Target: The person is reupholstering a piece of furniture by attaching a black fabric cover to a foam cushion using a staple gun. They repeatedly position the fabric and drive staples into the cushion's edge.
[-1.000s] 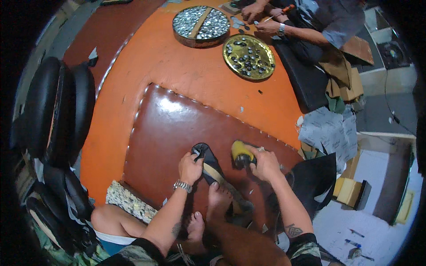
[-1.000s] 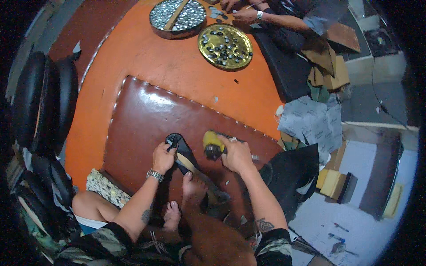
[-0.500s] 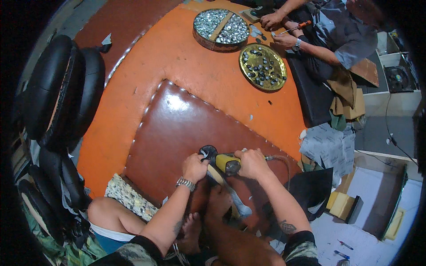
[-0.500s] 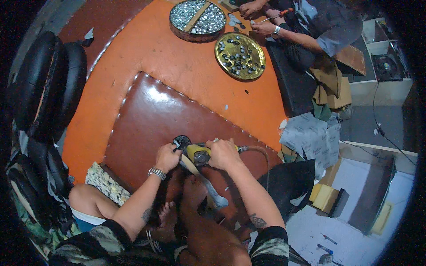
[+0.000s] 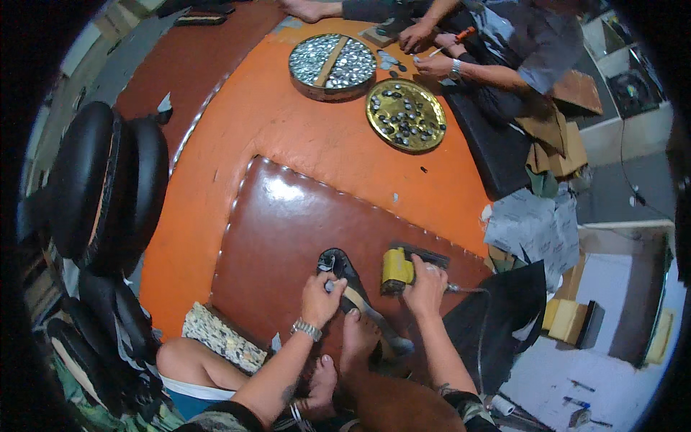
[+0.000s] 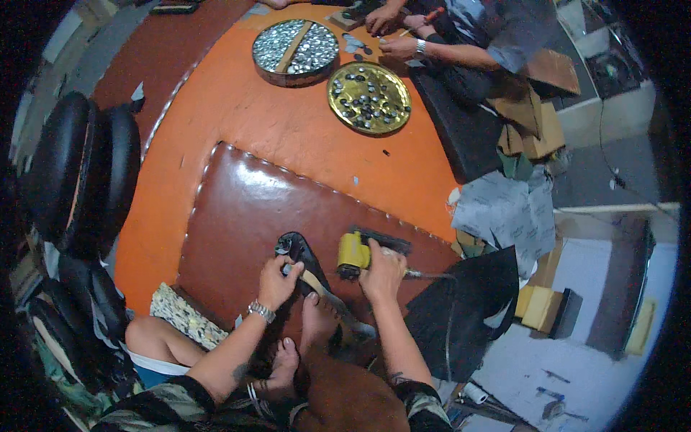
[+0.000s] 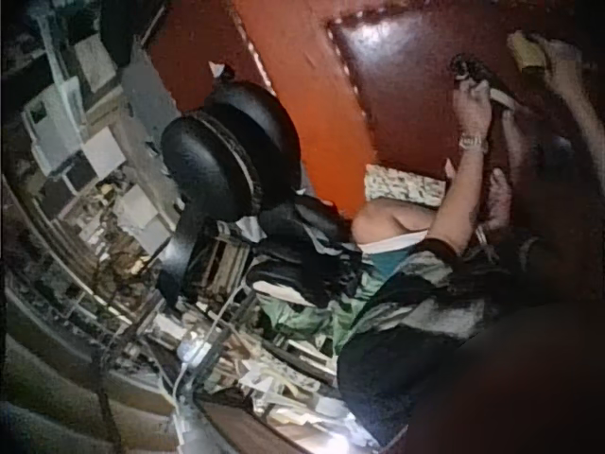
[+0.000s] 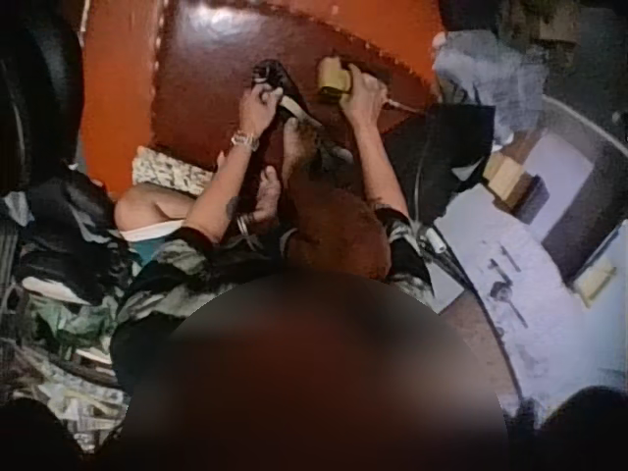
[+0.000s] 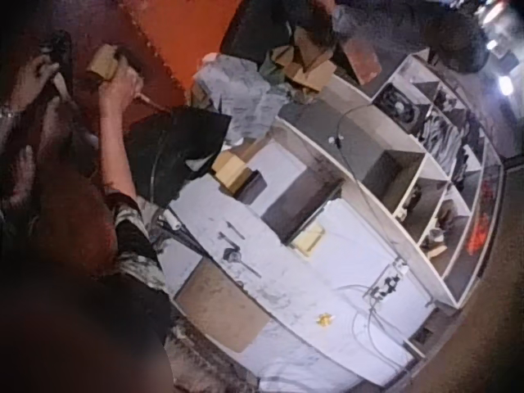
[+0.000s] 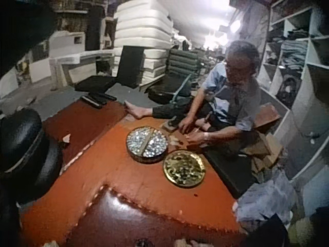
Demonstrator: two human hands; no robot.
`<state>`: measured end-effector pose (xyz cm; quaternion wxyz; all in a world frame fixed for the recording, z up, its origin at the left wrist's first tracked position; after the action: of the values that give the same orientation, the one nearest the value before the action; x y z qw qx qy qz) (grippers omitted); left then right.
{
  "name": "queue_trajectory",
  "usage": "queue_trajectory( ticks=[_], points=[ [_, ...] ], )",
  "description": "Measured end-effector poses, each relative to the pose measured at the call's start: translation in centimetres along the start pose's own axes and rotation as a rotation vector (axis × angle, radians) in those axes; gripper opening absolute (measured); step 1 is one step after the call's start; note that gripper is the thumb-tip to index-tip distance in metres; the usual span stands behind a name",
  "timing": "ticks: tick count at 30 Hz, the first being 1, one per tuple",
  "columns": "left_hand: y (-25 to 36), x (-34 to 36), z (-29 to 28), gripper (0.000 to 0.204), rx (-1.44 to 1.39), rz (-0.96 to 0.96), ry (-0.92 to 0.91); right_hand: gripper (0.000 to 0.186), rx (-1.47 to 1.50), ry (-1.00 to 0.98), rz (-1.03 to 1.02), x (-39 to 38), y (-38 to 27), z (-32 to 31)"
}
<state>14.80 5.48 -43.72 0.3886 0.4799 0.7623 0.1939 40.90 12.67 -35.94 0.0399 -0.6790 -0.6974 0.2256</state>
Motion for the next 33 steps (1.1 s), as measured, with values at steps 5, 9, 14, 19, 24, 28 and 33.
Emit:
queue_trajectory(
  ticks=[5,9,14,19,24,28,33],
  points=[
    [1.2,-2.8,1.6,0.017,0.118,-0.026,0.049,0.099,-0.018,0.086,0.109,-6.8,5.1,4.3],
    [2.2,-1.0,1.4,0.022,-0.012,0.150,0.123,0.100,0.091,0.013,0.136,-7.5,7.3,6.9],
    [1.9,2.8,1.8,0.024,0.084,0.117,-0.120,0.082,0.128,0.102,0.195,-6.7,5.2,4.5],
    [0.7,2.4,1.9,0.023,-0.148,-0.218,-0.322,0.040,0.348,0.023,0.070,-5.6,-2.2,3.8],
    [1.8,2.3,4.5,0.062,-0.314,-0.519,-0.331,0.025,0.129,-0.061,-0.050,-2.8,-5.5,5.4],
    [2.7,4.2,6.1,0.064,-0.020,-0.422,-0.314,0.015,0.032,-0.266,-0.208,-2.8,-5.9,6.8],
    [3.6,3.8,5.6,0.060,0.261,-0.147,-0.101,0.013,0.066,-0.150,-0.263,-3.5,-5.9,6.0]
  ],
)
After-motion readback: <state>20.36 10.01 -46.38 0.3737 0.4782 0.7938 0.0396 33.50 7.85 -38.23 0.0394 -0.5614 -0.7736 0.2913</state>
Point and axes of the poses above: each hand's wrist, its own x-axis towards the middle knuckle, its own z-axis out of the palm, y = z × x, the point moved 6 cm from there along x, towards the middle knuckle, and after that the axes turned 11 degrees about x, right-handed, at the moved point
